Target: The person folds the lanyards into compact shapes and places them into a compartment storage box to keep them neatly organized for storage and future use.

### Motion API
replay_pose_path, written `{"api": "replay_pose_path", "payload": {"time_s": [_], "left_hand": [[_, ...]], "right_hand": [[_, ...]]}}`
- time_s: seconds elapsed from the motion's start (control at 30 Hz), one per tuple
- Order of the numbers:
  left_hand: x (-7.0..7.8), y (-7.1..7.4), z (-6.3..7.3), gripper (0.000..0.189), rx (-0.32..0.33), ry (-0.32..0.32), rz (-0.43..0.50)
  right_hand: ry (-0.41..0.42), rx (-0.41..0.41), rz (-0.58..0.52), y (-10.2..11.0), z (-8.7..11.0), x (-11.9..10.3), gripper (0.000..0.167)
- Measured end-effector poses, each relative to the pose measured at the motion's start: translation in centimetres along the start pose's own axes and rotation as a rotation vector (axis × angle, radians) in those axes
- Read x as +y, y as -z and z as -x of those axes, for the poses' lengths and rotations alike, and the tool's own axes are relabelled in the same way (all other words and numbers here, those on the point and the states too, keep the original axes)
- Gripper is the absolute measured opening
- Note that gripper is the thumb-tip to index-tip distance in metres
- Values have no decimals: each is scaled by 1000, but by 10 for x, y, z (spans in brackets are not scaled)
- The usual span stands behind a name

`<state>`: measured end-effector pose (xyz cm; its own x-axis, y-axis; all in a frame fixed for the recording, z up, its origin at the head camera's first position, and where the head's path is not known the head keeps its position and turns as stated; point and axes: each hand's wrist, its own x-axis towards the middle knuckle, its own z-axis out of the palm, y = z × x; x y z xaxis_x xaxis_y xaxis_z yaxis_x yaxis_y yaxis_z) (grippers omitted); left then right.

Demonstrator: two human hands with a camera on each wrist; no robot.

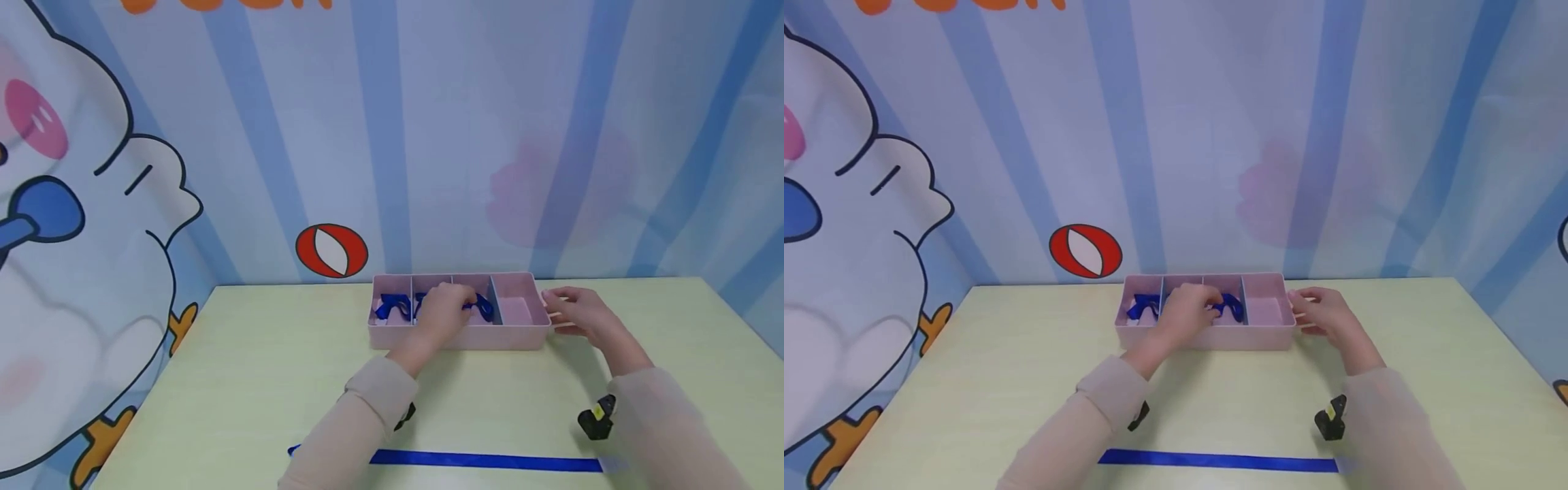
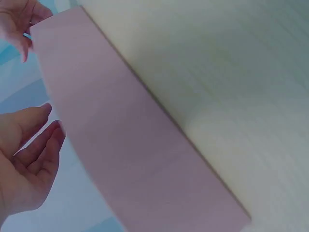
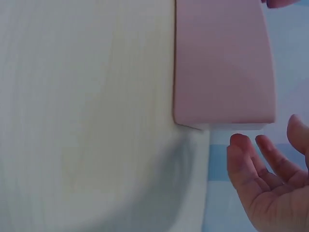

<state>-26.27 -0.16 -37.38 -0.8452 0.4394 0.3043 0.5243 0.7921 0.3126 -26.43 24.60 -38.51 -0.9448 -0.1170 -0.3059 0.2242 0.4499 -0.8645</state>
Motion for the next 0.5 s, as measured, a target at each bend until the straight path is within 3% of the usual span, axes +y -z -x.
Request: {"api": "replay_pose_path", "payload": {"time_s": [0.17, 0.3, 0.5], "left_hand": [[-11, 33, 20, 12, 17, 44, 89], [-25, 60, 45, 14, -2, 67, 131], [-71, 86, 91, 17, -186, 97, 360]], "right_hand": [[105, -67, 114, 12, 18, -5, 69], [198, -112, 204, 20, 38, -3, 56], [251, -193, 266, 29, 66, 22, 44]]}}
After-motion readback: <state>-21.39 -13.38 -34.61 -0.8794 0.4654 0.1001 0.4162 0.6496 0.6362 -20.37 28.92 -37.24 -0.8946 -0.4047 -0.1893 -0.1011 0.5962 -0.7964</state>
